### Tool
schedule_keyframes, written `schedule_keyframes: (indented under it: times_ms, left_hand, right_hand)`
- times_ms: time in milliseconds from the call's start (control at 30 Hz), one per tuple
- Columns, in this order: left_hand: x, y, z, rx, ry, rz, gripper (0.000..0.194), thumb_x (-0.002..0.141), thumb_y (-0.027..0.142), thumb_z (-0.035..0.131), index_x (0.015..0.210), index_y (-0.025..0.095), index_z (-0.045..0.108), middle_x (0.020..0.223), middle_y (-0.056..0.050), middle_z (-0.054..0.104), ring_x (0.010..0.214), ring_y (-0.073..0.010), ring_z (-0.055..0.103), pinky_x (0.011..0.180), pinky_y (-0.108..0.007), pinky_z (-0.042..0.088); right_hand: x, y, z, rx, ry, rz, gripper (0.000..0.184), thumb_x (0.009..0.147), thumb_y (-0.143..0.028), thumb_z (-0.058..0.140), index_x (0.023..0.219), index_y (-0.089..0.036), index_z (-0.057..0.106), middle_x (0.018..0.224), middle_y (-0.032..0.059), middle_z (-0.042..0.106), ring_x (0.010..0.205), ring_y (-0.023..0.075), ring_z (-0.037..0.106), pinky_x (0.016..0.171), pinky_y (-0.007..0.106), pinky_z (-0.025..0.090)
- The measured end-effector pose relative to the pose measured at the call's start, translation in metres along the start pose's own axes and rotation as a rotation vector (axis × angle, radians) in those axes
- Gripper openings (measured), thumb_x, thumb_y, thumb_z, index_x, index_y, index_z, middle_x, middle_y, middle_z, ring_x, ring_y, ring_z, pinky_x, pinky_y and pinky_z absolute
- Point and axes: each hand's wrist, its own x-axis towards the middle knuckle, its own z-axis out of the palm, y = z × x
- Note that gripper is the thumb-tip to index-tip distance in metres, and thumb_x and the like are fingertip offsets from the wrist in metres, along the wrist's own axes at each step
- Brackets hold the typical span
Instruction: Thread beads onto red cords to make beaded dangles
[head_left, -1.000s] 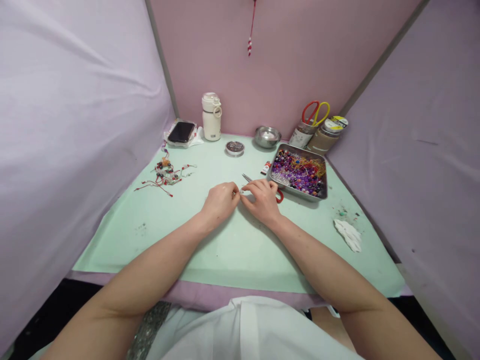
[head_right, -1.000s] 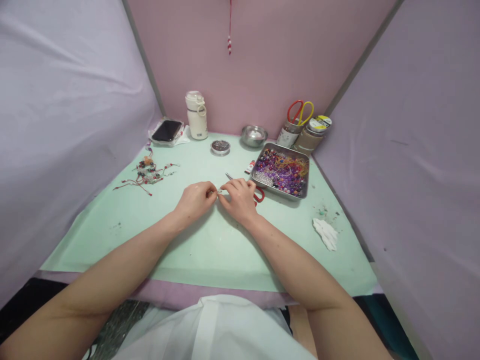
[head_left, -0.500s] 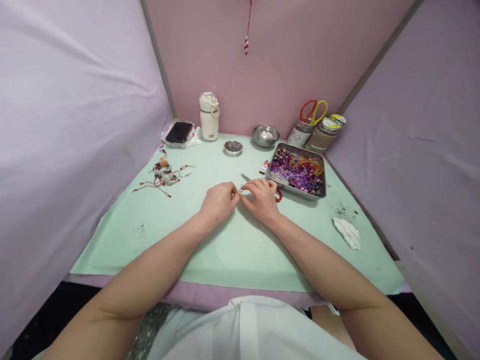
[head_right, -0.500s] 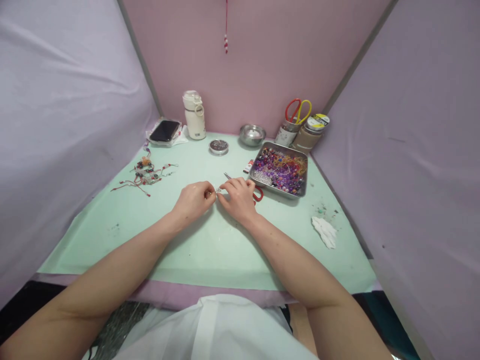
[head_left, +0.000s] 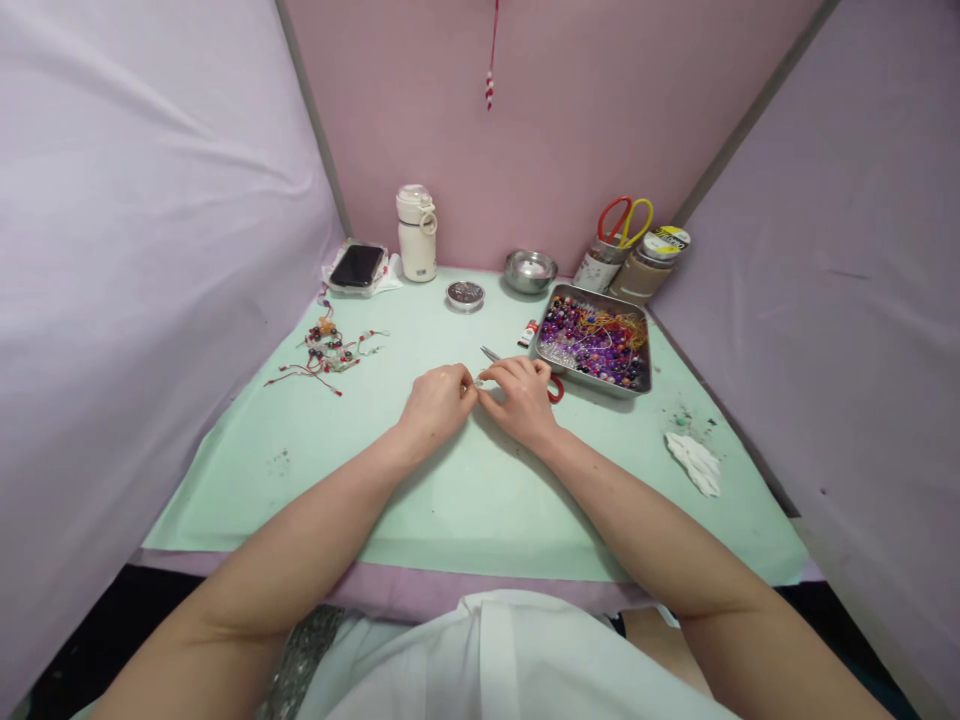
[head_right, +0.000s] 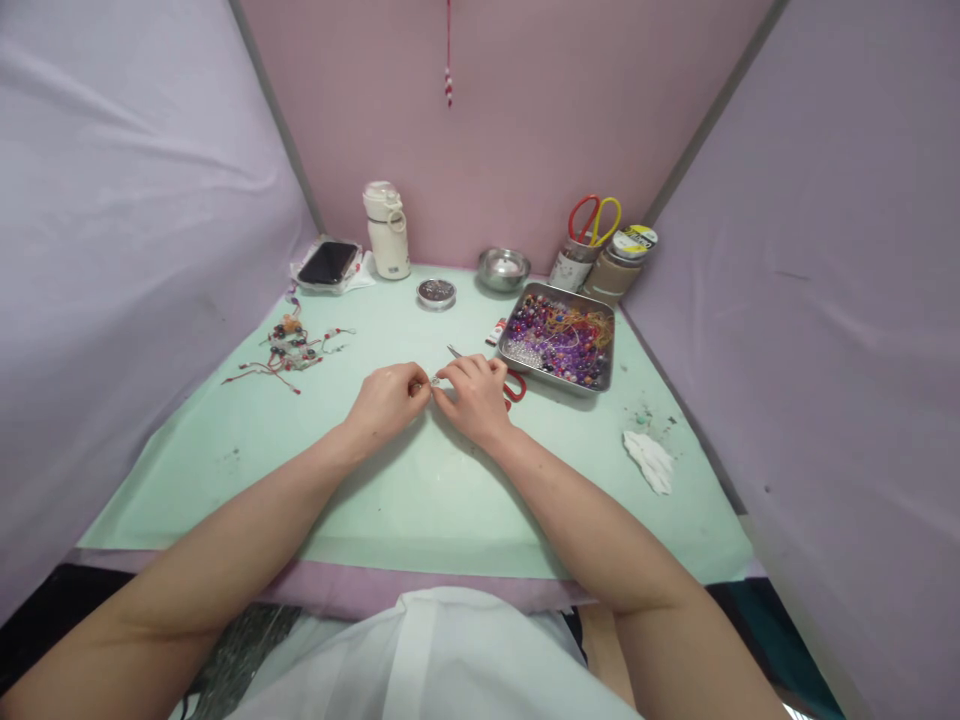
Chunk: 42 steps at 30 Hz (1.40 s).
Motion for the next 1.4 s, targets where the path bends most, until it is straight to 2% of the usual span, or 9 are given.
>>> schedule_keyframes:
  times_ms: [267, 433, 733, 867, 967, 1100, 1167, 1300, 1400]
  left_hand:
    - [0.000, -0.001, -0.002, -0.067, 0.002, -0.026, 0.019, 0.078, 0.020, 0.048, 0.083, 0.018, 0.066, 0.079, -0.006, 0.069, 0.073, -0.0180, 0.060, 0.069, -0.028, 0.041]
    - [0.003, -0.004, -0.001, -0.248, -0.011, -0.068, 0.018, 0.076, 0.023, 0.049, 0.080, 0.018, 0.066, 0.080, -0.005, 0.069, 0.070, -0.0157, 0.058, 0.067, -0.027, 0.041]
    - [0.009, -0.011, -0.002, -0.581, -0.185, -0.225, 0.027, 0.075, 0.038, 0.054, 0.082, 0.015, 0.066, 0.080, -0.005, 0.069, 0.059, -0.0120, 0.053, 0.053, -0.023, 0.038]
    - [0.012, -0.013, -0.006, -0.585, -0.145, -0.251, 0.032, 0.078, 0.044, 0.053, 0.083, 0.015, 0.067, 0.067, -0.003, 0.062, 0.051, -0.0093, 0.046, 0.049, -0.022, 0.034]
    - [0.014, -0.018, -0.005, -0.716, -0.172, -0.259, 0.031, 0.077, 0.044, 0.057, 0.083, 0.015, 0.067, 0.057, 0.001, 0.053, 0.048, -0.0077, 0.040, 0.047, -0.021, 0.031]
    - [0.017, -0.028, -0.001, -0.996, -0.391, -0.353, 0.037, 0.073, 0.044, 0.066, 0.096, 0.015, 0.065, 0.053, 0.005, 0.043, 0.041, -0.0041, 0.031, 0.040, -0.019, 0.018]
    - [0.019, -0.031, 0.001, -1.120, -0.453, -0.395, 0.041, 0.069, 0.042, 0.073, 0.099, 0.015, 0.064, 0.053, 0.006, 0.042, 0.040, -0.0026, 0.029, 0.039, -0.018, 0.014]
    - [0.020, -0.027, 0.001, -1.328, -0.405, -0.442, 0.039, 0.060, 0.030, 0.080, 0.091, 0.012, 0.065, 0.068, -0.001, 0.055, 0.044, 0.0000, 0.033, 0.038, -0.016, 0.014]
    - [0.020, -0.022, 0.000, -1.419, -0.284, -0.490, 0.038, 0.057, 0.025, 0.082, 0.089, 0.013, 0.064, 0.072, -0.002, 0.058, 0.045, 0.0005, 0.034, 0.038, -0.015, 0.017]
  right_hand:
    - [0.000, 0.002, 0.000, 0.037, 0.027, 0.036, 0.013, 0.086, -0.032, 0.055, 0.090, -0.022, 0.063, 0.097, 0.0052, 0.067, 0.098, 0.0223, 0.051, 0.085, 0.039, 0.023]
    - [0.000, 0.003, -0.001, 0.027, 0.043, 0.038, 0.013, 0.086, -0.030, 0.054, 0.093, -0.023, 0.063, 0.098, 0.0045, 0.066, 0.099, 0.0221, 0.051, 0.086, 0.039, 0.023]
    - [0.000, 0.004, -0.002, 0.044, 0.062, 0.067, 0.014, 0.086, -0.032, 0.055, 0.092, -0.023, 0.063, 0.098, 0.0052, 0.066, 0.099, 0.0227, 0.052, 0.086, 0.039, 0.024]
    - [0.000, 0.003, -0.003, 0.053, 0.059, 0.059, 0.013, 0.087, -0.030, 0.055, 0.093, -0.023, 0.064, 0.098, 0.0040, 0.066, 0.101, 0.0212, 0.052, 0.087, 0.038, 0.025]
    - [-0.001, 0.002, -0.003, 0.089, 0.025, 0.027, 0.017, 0.089, -0.031, 0.052, 0.097, -0.023, 0.064, 0.100, 0.0043, 0.065, 0.101, 0.0205, 0.051, 0.087, 0.037, 0.027]
    - [-0.002, 0.003, -0.003, 0.174, -0.004, -0.001, 0.019, 0.089, -0.033, 0.052, 0.100, -0.024, 0.064, 0.103, 0.0053, 0.064, 0.102, 0.0205, 0.051, 0.087, 0.037, 0.031]
    - [-0.002, 0.003, -0.003, 0.216, -0.008, 0.002, 0.019, 0.088, -0.032, 0.054, 0.102, -0.024, 0.064, 0.104, 0.0054, 0.063, 0.103, 0.0208, 0.051, 0.088, 0.037, 0.033]
    - [-0.001, 0.004, 0.000, 0.429, -0.004, 0.074, 0.023, 0.086, -0.028, 0.056, 0.107, -0.024, 0.062, 0.107, 0.0067, 0.063, 0.104, 0.0210, 0.053, 0.091, 0.039, 0.038]
    - [0.001, 0.001, 0.003, 0.805, -0.002, 0.292, 0.025, 0.083, -0.029, 0.058, 0.107, -0.022, 0.058, 0.106, 0.0071, 0.064, 0.097, 0.0189, 0.058, 0.087, 0.037, 0.045]
